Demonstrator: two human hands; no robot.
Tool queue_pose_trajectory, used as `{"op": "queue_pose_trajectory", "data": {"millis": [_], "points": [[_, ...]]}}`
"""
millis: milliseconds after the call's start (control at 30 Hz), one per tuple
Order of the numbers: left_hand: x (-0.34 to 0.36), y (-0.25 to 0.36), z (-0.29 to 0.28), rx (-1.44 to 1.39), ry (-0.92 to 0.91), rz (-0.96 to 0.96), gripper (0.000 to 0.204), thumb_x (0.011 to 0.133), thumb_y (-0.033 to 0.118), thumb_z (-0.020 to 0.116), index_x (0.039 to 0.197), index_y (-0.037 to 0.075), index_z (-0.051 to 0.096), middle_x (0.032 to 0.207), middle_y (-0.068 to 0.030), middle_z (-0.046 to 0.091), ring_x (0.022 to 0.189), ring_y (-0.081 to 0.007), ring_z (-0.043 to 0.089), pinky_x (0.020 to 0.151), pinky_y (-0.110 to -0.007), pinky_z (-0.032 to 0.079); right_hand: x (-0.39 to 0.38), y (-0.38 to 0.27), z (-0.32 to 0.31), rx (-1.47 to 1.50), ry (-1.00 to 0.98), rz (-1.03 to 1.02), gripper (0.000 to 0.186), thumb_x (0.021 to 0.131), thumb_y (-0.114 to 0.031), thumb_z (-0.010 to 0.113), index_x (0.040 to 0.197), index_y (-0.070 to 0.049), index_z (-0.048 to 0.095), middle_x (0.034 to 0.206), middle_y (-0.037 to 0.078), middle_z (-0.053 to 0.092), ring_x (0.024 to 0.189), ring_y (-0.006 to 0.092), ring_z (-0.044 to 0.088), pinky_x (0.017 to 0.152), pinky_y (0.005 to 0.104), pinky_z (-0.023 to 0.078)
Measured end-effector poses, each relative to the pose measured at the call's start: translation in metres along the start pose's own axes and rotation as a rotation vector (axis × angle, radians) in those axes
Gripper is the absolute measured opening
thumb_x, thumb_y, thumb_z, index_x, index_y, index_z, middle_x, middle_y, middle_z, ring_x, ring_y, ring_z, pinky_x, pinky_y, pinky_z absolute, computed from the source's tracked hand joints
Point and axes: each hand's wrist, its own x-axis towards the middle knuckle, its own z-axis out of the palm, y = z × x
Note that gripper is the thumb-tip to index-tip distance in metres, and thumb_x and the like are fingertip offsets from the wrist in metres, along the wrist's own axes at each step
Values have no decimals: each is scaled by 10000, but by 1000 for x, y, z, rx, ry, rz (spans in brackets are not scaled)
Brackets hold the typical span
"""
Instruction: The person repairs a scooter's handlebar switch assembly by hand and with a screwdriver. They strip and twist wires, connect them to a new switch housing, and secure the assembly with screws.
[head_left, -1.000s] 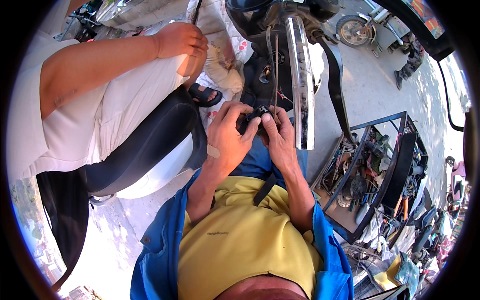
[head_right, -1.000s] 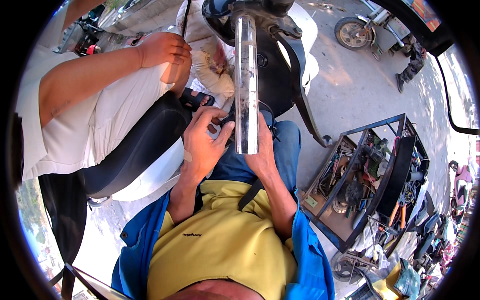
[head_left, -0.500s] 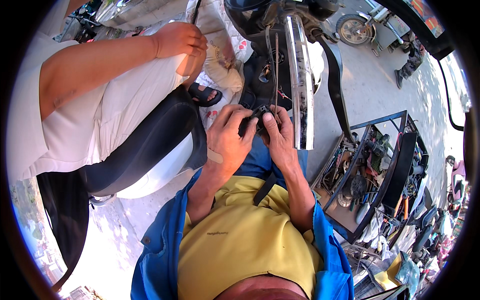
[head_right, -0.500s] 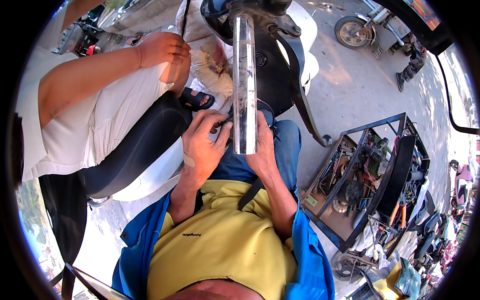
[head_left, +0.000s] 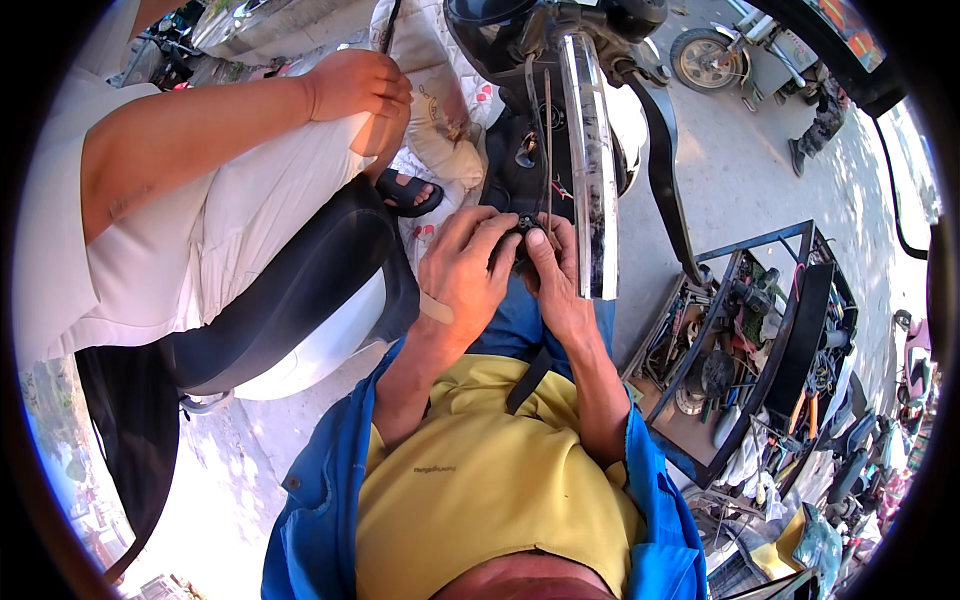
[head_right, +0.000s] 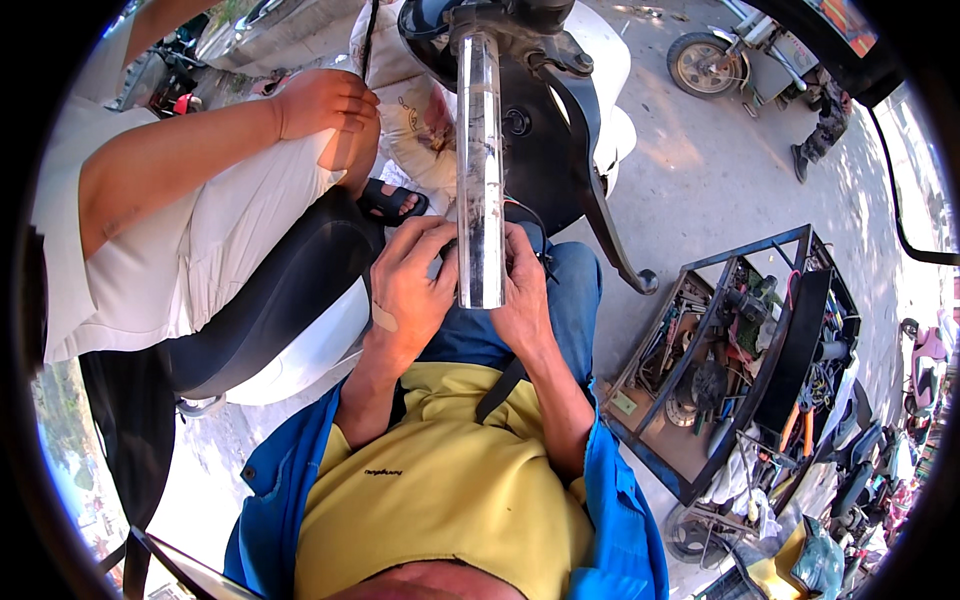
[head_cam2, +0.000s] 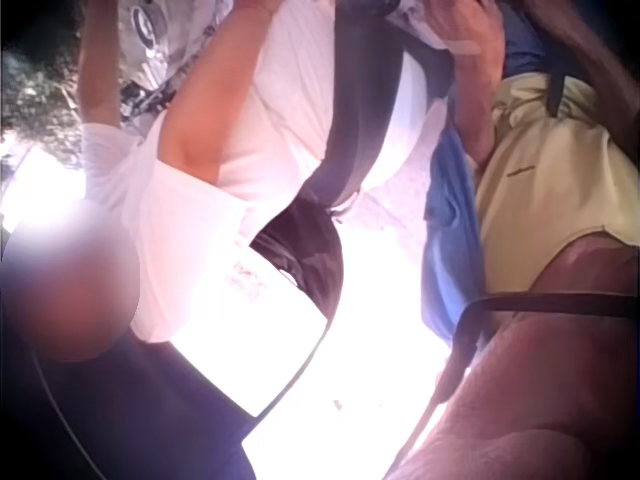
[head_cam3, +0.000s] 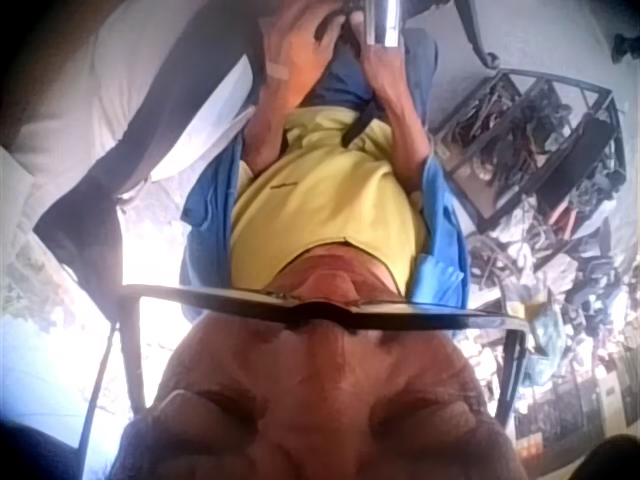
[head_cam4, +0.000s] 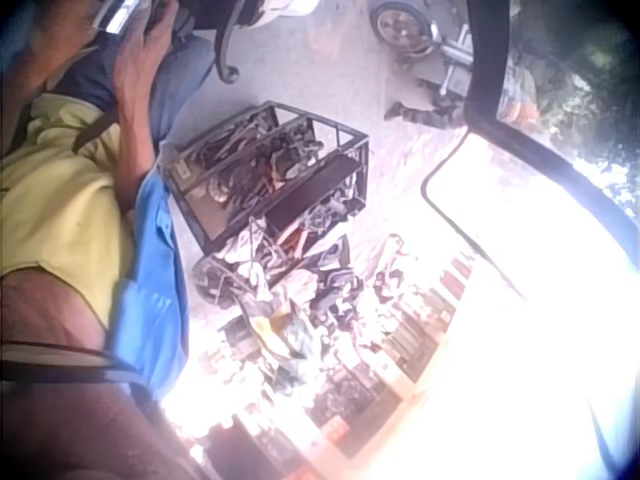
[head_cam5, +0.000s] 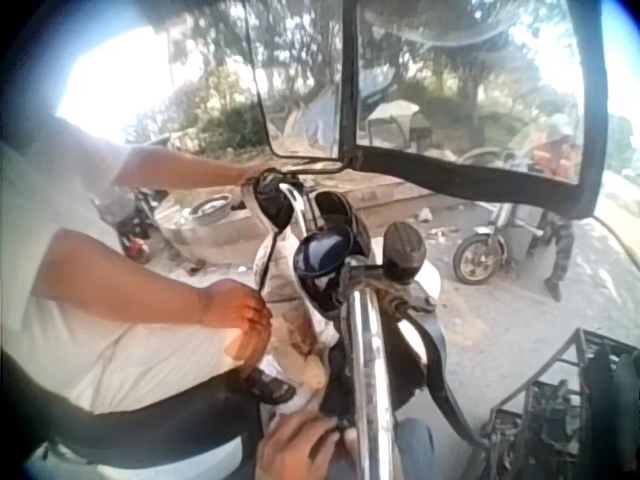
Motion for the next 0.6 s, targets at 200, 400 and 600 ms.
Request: {"op": "queue_pose_trajectory", "data": {"millis": [200, 400, 600], "points": [[-1, -3, 6, -11, 58, 45, 205, 847, 47, 825, 1039, 39, 756, 1019, -110, 719, 907, -336, 719, 772, -428, 586, 1, -1, -3, 38, 30, 44, 299, 1072, -185, 641, 1300, 3, 600, 1024, 56, 706, 889, 83, 621, 775, 256, 522], [0, -3, 12, -32, 84, 47, 193, 841, 37, 826, 1012, 37, 736, 1011, -116, 718, 896, -338, 720, 760, -431, 588, 2, 0, -3, -6, 49, 41, 283, 1059, -188, 647, 1269, 0, 617, 1010, 58, 702, 891, 92, 617, 784, 270, 523], [0, -6, 15, -41, 90, 48, 207, 838, 35, 824, 1022, 38, 729, 1017, -118, 717, 904, -341, 720, 762, -435, 590, 4, 3, -5, 3, 35, 42, 312, 1045, -210, 661, 1279, -7, 623, 1020, 58, 705, 904, 97, 626, 802, 277, 531]]}}
